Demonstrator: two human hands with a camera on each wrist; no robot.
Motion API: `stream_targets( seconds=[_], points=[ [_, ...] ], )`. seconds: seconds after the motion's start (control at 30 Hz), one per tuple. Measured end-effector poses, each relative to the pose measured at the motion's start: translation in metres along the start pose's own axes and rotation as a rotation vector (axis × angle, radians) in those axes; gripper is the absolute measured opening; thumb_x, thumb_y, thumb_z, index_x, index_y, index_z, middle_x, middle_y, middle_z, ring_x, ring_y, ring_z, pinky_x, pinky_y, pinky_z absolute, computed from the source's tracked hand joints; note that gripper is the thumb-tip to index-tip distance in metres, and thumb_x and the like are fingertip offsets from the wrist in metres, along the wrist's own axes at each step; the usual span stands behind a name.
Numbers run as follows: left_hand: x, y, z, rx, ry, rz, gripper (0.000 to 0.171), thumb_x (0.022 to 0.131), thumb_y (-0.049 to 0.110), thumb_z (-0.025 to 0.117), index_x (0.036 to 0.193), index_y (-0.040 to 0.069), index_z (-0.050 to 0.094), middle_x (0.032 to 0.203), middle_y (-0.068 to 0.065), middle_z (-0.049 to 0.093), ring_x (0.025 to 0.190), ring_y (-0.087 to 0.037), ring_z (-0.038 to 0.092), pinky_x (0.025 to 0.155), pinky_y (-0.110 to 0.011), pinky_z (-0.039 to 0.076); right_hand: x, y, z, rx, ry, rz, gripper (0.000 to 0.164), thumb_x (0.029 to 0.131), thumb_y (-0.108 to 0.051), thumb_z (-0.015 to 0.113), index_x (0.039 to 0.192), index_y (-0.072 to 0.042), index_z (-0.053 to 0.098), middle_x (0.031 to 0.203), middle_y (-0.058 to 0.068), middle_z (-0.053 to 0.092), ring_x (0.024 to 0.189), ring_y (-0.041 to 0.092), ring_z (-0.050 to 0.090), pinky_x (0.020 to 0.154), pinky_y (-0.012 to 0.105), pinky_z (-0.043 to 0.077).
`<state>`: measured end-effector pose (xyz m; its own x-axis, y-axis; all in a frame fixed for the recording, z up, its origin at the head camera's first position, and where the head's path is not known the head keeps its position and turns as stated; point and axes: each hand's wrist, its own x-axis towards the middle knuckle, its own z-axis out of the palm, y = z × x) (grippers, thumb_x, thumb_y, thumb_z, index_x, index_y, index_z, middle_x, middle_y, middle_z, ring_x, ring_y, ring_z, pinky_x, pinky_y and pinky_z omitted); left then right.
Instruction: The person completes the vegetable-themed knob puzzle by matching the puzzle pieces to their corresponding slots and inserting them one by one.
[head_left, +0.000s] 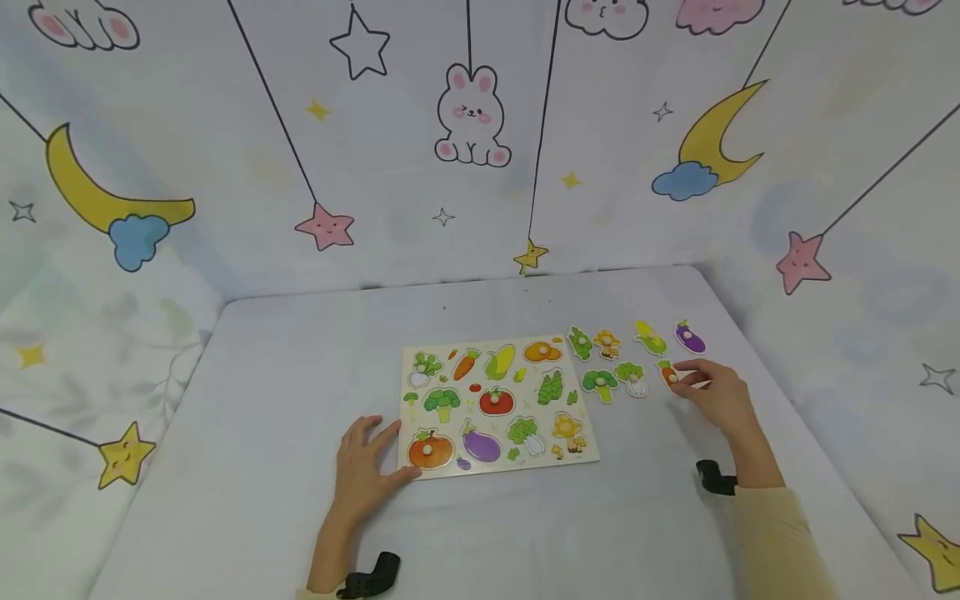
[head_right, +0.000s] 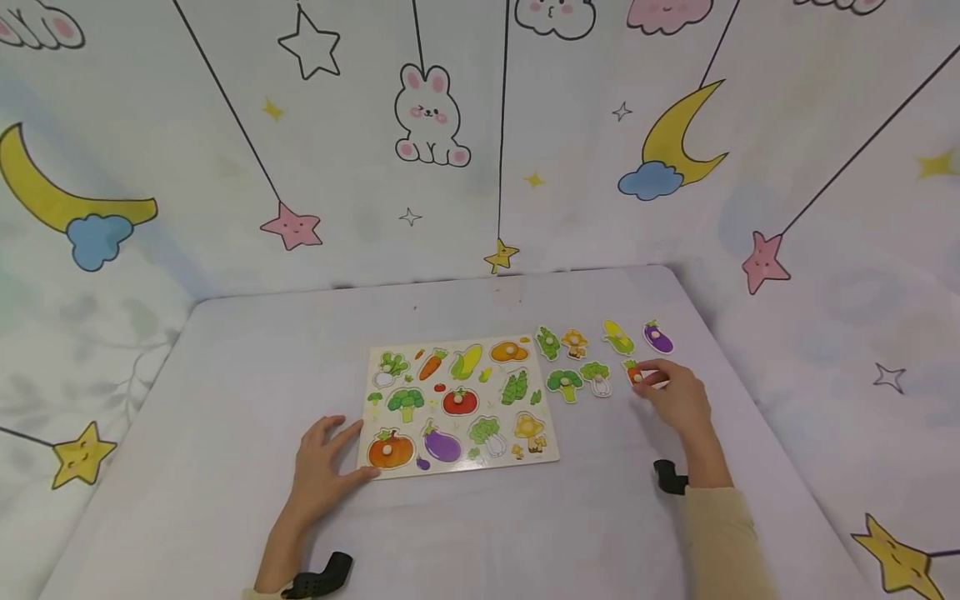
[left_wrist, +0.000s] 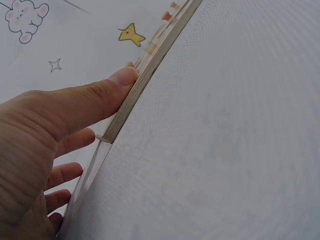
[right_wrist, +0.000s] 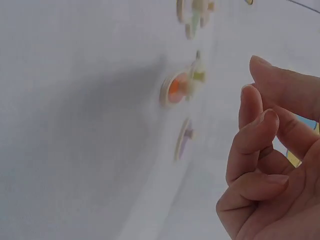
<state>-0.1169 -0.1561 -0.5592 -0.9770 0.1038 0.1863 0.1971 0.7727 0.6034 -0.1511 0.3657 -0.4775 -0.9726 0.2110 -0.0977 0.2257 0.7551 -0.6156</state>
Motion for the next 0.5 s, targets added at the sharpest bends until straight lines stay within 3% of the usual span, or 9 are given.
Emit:
stream_targets(
  seconds=[0.2,0.33,0.5],
  points=[
    [-0.002,0.0,0.0,-0.008,0.016,-0.001,0.076,0.067,0.043,0.084,0.131,0.008,0.062,0.139,-0.019,0.043,0.133,-0.041,0.03,0.107,-0.066,0.026,0.025,0.025,-0.008,0.015,-0.119,0.096,0.044,0.093,-0.019,0.066,0.132,-0.001,0.054,0.108,0.02,0.058,0.096,0.033,0.05,0.072,0.034,0.043],
    [-0.002,0.0,0.001,-0.02,0.022,-0.006,0.077,0.066,0.043,0.084,0.131,0.009,0.062,0.139,-0.018,0.043,0.134,-0.04,0.029,0.107,-0.066,0.025,0.035,0.032,-0.007,0.041,-0.187,0.092,0.043,0.092,-0.018,0.065,0.13,-0.001,0.056,0.108,0.019,0.058,0.099,0.033,0.051,0.077,0.039,0.043],
    [-0.002,0.001,0.001,-0.015,0.025,0.003,0.077,0.066,0.044,0.084,0.131,0.009,0.062,0.139,-0.018,0.043,0.133,-0.04,0.03,0.106,-0.066,0.026,0.041,0.038,-0.001,0.059,-0.215,0.064,0.041,0.091,-0.017,0.068,0.126,0.001,0.058,0.102,0.014,0.06,0.095,0.029,0.054,0.076,0.034,0.043]
  ],
)
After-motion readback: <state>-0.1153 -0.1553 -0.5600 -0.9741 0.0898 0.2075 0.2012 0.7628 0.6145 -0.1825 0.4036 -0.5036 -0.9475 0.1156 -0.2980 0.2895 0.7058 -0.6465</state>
